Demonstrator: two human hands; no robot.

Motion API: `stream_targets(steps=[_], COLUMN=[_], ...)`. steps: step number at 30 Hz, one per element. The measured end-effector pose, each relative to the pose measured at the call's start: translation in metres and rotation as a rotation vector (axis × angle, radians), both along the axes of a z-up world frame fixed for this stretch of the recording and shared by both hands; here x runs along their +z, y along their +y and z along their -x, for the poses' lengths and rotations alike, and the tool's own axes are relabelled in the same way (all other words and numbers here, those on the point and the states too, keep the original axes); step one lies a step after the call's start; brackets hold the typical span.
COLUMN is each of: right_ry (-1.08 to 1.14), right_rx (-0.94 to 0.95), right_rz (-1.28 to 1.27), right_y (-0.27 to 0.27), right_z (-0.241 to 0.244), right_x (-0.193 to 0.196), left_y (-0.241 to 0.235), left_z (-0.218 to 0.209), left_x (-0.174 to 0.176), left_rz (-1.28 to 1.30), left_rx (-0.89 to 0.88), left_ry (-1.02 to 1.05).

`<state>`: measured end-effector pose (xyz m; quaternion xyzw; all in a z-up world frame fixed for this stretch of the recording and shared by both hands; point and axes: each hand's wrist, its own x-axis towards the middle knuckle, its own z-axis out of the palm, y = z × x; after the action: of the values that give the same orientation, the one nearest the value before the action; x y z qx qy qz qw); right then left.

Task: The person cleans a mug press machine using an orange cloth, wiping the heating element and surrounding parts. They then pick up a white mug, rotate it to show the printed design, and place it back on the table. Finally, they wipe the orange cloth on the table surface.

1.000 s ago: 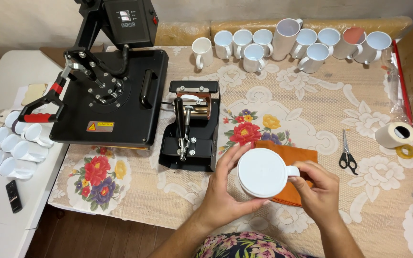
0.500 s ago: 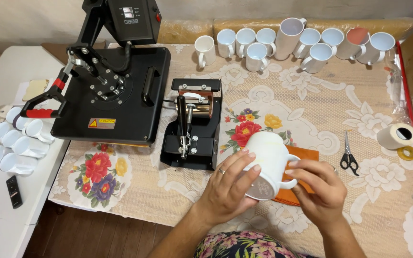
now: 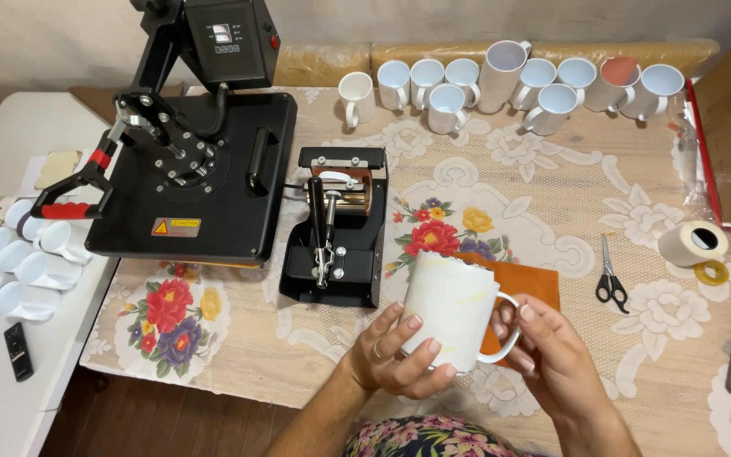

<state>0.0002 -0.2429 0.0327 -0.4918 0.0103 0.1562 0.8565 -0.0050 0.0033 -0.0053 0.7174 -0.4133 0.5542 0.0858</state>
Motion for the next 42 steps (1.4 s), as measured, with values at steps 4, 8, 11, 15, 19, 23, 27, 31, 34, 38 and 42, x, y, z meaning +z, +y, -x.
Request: stream_targets(steps=[4,8,11,15,19,23,27,31,34,38,42], right_ry=[-0.124,-0.305,-0.365,-0.377,-0.377,-0.421,-0.453,-0.273,-0.182,-0.117,-0.045], right_rx=[0.107,0.042,0.073,0.101,0.125,0.139,0.110,0.075,-0.015,-0.196,-0.337], right_rz=[-0.075,0.250,0.319,0.288,0.296,0.345,0.504,0.537,0.605,0.620,0.607], right_y=[0.000,-0.005,-0.002,0.004,0.002,-0.001,-0.003,-0.007,-0.017,-0.042,-0.059], right_z=[0.003,0.006,0.009,0.013,0.015,0.014,0.006,-0.029,-0.069,-0.133,-0.187], right_x=[0.001,-0.006,0.007,0.008,0.008,0.012,0.012,-0.036,-0.101,-0.199,-0.242], left_y=[0.000,-0.009,-0.016,-0.020,-0.029,-0.032,-0.029,-0.026,-0.024,-0.020,-0.013], left_z=[-0.003,0.001,-0.001,-0.015,-0.016,-0.018,-0.018,-0.024,-0.017,0.006,0.020], left_x=[-0.007,0.016,0.080,0.090,0.099,0.092,0.074,0.041,0.005,-0.077,-0.122], left_rz=[0.071,0.503,0.852,0.881,0.889,0.932,0.881,0.774,0.708,0.537,0.322], left_rx=[-0.023,-0.196,-0.188,-0.478,-0.430,-0.470,-0.445,-0.124,0.094,0.141,0.106], left_ry=[0.054,0.545,1.345,1.704,1.692,1.679,1.552,1.534,1.642,1.602,1.414])
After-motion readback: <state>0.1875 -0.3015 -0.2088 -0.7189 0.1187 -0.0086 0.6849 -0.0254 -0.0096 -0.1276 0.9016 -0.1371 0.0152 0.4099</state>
